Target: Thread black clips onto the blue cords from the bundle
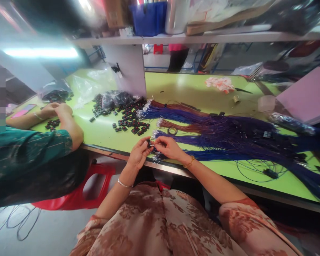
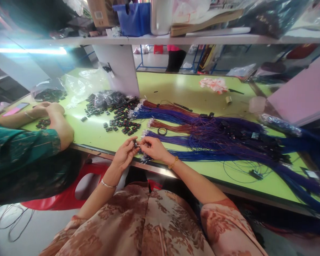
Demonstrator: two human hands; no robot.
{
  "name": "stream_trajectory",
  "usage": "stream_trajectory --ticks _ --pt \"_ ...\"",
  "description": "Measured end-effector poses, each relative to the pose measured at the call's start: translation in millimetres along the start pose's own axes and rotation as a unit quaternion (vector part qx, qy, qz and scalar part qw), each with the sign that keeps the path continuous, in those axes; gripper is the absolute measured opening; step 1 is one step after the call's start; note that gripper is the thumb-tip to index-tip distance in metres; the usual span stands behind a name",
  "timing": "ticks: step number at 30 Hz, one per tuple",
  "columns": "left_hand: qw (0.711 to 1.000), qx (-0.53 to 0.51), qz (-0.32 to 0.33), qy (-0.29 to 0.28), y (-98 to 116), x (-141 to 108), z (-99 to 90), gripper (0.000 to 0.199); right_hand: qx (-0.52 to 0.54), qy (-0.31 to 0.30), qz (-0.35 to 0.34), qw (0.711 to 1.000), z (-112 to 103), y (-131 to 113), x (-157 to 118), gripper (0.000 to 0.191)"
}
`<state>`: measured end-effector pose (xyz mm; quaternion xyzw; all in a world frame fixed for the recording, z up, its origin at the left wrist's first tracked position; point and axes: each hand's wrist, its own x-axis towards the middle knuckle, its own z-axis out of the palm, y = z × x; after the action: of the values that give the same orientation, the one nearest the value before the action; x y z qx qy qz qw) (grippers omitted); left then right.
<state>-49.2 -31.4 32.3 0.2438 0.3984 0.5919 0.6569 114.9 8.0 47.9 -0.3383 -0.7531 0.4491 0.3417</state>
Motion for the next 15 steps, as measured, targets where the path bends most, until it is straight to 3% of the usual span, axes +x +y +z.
stream_trajectory --ticks 7,15 --pt "1.0 -0.003 -0.017 -0.009 -5 -2 4.5 0.024 -0.099 0.051 -0.033 0.993 3 10 -6 0.014" --pt "1.0 -0.002 -0.014 -0.002 -8 -3 7.3 0.022 -0.174 0.061 -0.059 0.981 2 8 -9 0.023"
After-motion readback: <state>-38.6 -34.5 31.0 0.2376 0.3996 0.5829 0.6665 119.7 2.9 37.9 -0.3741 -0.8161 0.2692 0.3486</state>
